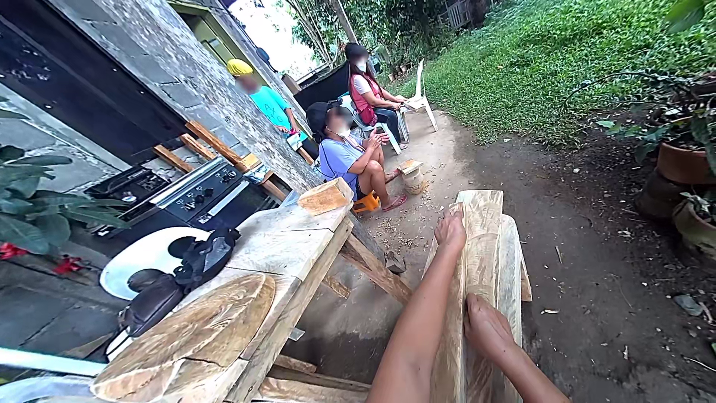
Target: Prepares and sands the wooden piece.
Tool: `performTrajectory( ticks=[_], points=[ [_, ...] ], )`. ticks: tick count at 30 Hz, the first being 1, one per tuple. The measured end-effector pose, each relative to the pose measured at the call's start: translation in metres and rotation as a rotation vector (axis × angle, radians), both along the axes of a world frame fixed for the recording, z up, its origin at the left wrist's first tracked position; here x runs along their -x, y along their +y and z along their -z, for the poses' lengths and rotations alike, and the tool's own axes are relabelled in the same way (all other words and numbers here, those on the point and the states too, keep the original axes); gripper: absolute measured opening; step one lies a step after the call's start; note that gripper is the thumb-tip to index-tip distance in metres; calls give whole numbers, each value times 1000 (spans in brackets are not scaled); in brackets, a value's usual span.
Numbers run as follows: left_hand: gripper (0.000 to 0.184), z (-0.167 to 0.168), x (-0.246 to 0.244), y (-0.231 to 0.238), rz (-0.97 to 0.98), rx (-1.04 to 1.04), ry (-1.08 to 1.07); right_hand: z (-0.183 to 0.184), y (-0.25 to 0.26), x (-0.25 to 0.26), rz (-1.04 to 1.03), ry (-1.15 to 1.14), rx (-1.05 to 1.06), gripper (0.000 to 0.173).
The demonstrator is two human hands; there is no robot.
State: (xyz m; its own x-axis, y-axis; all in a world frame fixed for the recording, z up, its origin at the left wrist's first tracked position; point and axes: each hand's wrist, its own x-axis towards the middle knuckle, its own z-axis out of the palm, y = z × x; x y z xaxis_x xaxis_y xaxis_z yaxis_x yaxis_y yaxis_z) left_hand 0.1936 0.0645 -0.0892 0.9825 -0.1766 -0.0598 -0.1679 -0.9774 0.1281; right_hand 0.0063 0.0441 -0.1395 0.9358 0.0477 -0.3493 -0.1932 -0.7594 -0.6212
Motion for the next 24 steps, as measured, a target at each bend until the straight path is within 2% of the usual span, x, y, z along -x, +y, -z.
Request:
performTrajectory(
  ticks=[15, 20, 24],
  points=[
    [39, -1, 11, 7, 32, -56, -3, -1, -2, -1, -5, 2, -30, 37],
    [44, 2, 43, 22, 79, -83, 3, 0, -2, 0, 0, -1, -33, 36],
    [38, 7, 90, 50, 151, -61, -10, 0, -4, -1, -4, 3, -51, 35]
  ],
)
